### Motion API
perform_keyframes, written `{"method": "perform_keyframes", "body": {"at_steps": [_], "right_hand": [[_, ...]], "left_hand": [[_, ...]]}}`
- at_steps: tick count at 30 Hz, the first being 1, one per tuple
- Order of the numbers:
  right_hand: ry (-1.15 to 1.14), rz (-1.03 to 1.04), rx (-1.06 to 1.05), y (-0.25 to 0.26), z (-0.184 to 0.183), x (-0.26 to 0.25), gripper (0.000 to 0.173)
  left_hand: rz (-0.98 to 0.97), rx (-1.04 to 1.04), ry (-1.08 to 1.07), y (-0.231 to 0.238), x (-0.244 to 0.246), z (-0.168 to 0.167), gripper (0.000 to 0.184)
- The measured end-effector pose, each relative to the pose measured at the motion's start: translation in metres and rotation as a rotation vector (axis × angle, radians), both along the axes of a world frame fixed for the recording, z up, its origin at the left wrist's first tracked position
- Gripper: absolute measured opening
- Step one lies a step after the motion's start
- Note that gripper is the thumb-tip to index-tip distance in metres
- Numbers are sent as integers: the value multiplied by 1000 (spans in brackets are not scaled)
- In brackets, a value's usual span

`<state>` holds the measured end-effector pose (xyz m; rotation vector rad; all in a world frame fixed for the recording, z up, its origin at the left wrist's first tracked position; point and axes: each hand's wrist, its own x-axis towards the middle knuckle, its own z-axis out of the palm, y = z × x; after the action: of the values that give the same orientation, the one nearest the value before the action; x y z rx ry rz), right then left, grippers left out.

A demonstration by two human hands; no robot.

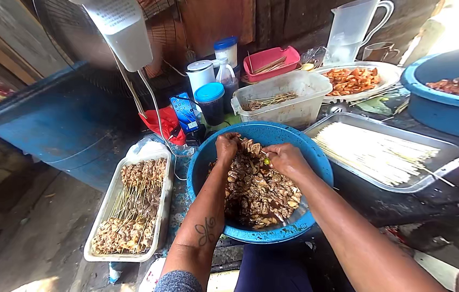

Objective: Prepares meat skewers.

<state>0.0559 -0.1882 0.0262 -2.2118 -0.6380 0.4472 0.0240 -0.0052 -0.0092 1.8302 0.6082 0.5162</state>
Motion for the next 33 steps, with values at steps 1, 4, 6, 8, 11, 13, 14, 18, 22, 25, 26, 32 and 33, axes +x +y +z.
{"method": "perform_keyframes", "body": {"at_steps": [1,4,6,8,11,13,14,18,22,25,26,32,33], "right_hand": [[5,0,2,0,1,-1,30],[15,-12,3,1,0,-2,31],[12,-23,5,1,-2,-2,31],[9,-27,17,1,-4,-3,30],[45,-46,38,1,-2,-4,30],[52,-54,57,2,-2,-4,30],[56,-55,62,3,-2,-4,30],[33,-47,70,5,0,-6,30],[10,-32,70,6,-1,-6,31],[27,-42,172,7,-3,-3,29],[51,-38,208,10,-4,-2,26],[-18,-19,42,7,3,-8,23],[-76,-19,-24,4,10,-10,24]], "left_hand": [[-8,-2,-7,1,0,0,19],[-25,130,24,-3,-4,5,21],[-18,324,80,-9,-7,12,22],[-14,451,124,-14,-9,18,24],[-13,478,130,-18,-10,22,23],[-17,448,114,-18,-10,23,23],[-19,444,105,-18,-11,23,23],[-38,499,129,-20,-11,29,23],[-75,517,132,-22,-9,32,24],[-66,134,-112,-14,-4,22,27],[-66,-90,-217,-15,-1,22,32],[-10,-585,-316,-38,-1,32,33],[-8,-558,-313,-40,0,32,28]]}}
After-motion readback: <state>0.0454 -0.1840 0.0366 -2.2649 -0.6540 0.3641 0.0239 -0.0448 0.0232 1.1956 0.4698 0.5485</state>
